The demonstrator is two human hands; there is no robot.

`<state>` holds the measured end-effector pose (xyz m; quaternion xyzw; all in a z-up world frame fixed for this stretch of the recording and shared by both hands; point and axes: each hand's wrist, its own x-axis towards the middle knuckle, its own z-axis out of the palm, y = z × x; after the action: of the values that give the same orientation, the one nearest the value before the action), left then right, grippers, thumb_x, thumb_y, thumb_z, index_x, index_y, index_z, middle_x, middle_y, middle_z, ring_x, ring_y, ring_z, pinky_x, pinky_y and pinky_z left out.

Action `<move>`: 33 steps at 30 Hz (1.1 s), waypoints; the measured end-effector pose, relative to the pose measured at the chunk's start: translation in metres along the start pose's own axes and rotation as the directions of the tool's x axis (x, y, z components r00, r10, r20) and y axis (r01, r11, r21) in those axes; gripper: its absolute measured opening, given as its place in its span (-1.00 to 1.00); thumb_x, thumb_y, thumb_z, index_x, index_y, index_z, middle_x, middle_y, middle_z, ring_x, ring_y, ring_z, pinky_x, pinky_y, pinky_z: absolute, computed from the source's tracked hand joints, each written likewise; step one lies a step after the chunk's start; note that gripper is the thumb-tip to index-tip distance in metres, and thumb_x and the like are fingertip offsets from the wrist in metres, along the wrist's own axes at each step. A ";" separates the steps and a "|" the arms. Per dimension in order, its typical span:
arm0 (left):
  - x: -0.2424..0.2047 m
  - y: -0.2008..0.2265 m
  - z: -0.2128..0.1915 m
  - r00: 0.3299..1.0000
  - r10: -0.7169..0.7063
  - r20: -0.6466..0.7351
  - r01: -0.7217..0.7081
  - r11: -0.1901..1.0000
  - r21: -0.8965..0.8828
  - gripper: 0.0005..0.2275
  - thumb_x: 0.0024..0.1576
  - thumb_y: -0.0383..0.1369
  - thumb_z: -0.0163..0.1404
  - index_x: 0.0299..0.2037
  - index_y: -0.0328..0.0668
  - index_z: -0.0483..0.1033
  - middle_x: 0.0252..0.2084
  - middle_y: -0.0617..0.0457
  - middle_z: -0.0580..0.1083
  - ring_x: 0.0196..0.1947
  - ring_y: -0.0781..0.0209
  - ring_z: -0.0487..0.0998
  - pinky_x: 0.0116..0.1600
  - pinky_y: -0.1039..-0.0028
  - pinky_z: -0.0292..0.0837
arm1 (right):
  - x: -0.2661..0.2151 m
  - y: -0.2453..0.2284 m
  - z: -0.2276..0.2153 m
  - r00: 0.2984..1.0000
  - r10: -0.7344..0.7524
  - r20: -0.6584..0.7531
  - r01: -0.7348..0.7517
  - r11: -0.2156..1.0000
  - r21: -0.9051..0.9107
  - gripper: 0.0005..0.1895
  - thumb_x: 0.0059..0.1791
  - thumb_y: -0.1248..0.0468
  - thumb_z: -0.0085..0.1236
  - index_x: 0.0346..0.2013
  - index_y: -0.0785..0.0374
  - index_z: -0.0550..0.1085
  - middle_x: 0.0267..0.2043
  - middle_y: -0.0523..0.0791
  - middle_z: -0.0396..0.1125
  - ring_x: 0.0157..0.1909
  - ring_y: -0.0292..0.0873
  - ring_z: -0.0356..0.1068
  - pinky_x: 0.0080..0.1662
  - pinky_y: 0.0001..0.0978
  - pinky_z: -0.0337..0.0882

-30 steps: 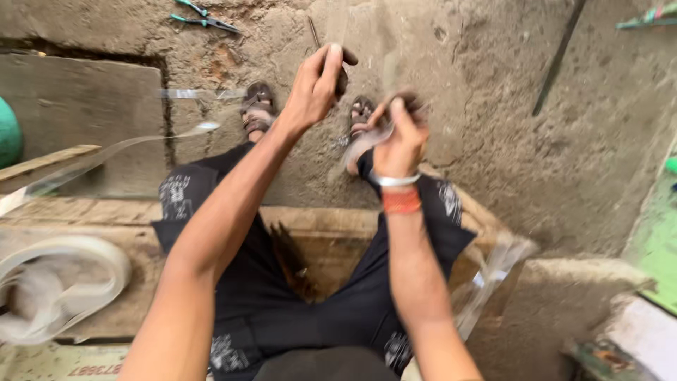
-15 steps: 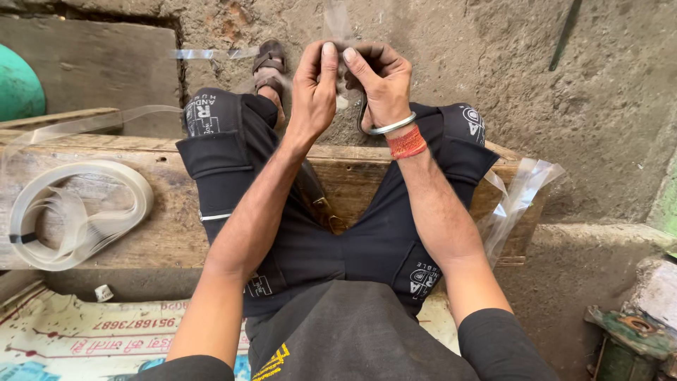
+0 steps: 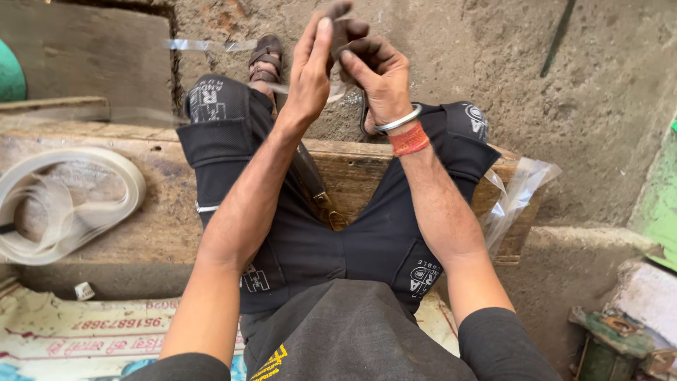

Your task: The person sits on a low wooden bench and uses a pair of scissors to cut a roll of clear plastic tape into short segments. They repeatedly pull the tape, cut it, and drop the pieces onto the ground.

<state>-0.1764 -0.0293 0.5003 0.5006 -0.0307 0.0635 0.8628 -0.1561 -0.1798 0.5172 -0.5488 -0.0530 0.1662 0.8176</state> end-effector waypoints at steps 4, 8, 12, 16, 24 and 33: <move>0.002 -0.006 0.002 0.998 0.046 -0.054 -0.050 0.996 -0.075 -0.68 0.50 -0.18 -0.22 0.23 -0.22 0.46 -0.07 0.04 0.53 0.04 0.24 0.60 0.20 0.40 0.59 | -0.005 -0.004 0.006 1.000 -0.029 0.010 0.029 0.998 -0.063 -0.83 0.12 0.40 0.26 0.01 0.34 0.56 -0.12 -0.11 0.53 -0.13 -0.30 0.52 -0.06 -0.45 0.58; 0.001 -0.008 0.006 0.993 0.069 -0.098 -0.076 0.994 -0.075 -0.70 0.51 -0.17 -0.16 0.00 -0.24 0.52 -0.13 0.04 0.53 0.00 0.25 0.61 0.14 0.37 0.64 | -0.007 -0.006 0.011 0.999 0.000 0.049 0.006 0.994 -0.113 -0.78 0.11 0.38 0.23 0.05 0.35 0.53 -0.08 -0.11 0.51 -0.11 -0.31 0.53 -0.07 -0.44 0.61; 0.000 -0.005 0.005 0.995 -0.032 -0.090 0.023 0.995 -0.100 -0.69 0.44 -0.13 -0.21 -0.09 -0.18 0.50 -0.19 0.07 0.57 -0.22 0.34 0.60 -0.13 0.48 0.62 | -0.008 -0.006 0.013 0.996 -0.049 0.077 0.063 0.980 -0.188 -0.79 0.14 0.39 0.24 0.05 0.41 0.55 -0.15 -0.07 0.53 -0.19 -0.27 0.54 -0.11 -0.41 0.62; 0.003 -0.009 0.002 0.995 -0.037 -0.094 0.028 0.995 -0.098 -0.67 0.45 -0.13 -0.22 -0.14 -0.20 0.49 -0.21 0.08 0.54 -0.14 0.33 0.64 -0.08 0.46 0.68 | -0.008 -0.003 0.010 0.996 -0.042 0.083 0.055 0.984 -0.167 -0.80 0.13 0.40 0.24 0.04 0.42 0.56 -0.13 -0.04 0.53 -0.17 -0.26 0.55 -0.08 -0.40 0.62; 0.003 -0.009 0.009 0.987 0.062 -0.151 -0.065 0.998 -0.014 -0.67 0.43 -0.17 -0.19 -0.15 -0.26 0.51 -0.27 0.07 0.55 -0.24 0.34 0.61 -0.10 0.47 0.65 | -0.008 0.003 0.012 0.995 -0.061 0.073 0.076 0.972 -0.222 -0.80 0.16 0.40 0.21 0.07 0.40 0.57 -0.09 -0.06 0.54 -0.11 -0.28 0.54 -0.03 -0.45 0.58; 0.003 -0.005 0.012 0.984 0.111 -0.140 -0.105 0.993 0.051 -0.69 0.47 -0.19 -0.22 -0.16 -0.24 0.48 -0.26 0.09 0.52 -0.21 0.35 0.59 -0.04 0.48 0.62 | -0.005 0.009 0.005 0.986 -0.112 0.126 0.138 0.966 -0.219 -0.77 0.15 0.46 0.21 0.12 0.39 0.54 0.04 -0.02 0.51 0.06 -0.22 0.54 0.13 -0.38 0.58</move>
<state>-0.1726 -0.0415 0.5021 0.5112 0.0054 0.1464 0.8469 -0.1640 -0.1738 0.5111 -0.6238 -0.1524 0.1380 0.7541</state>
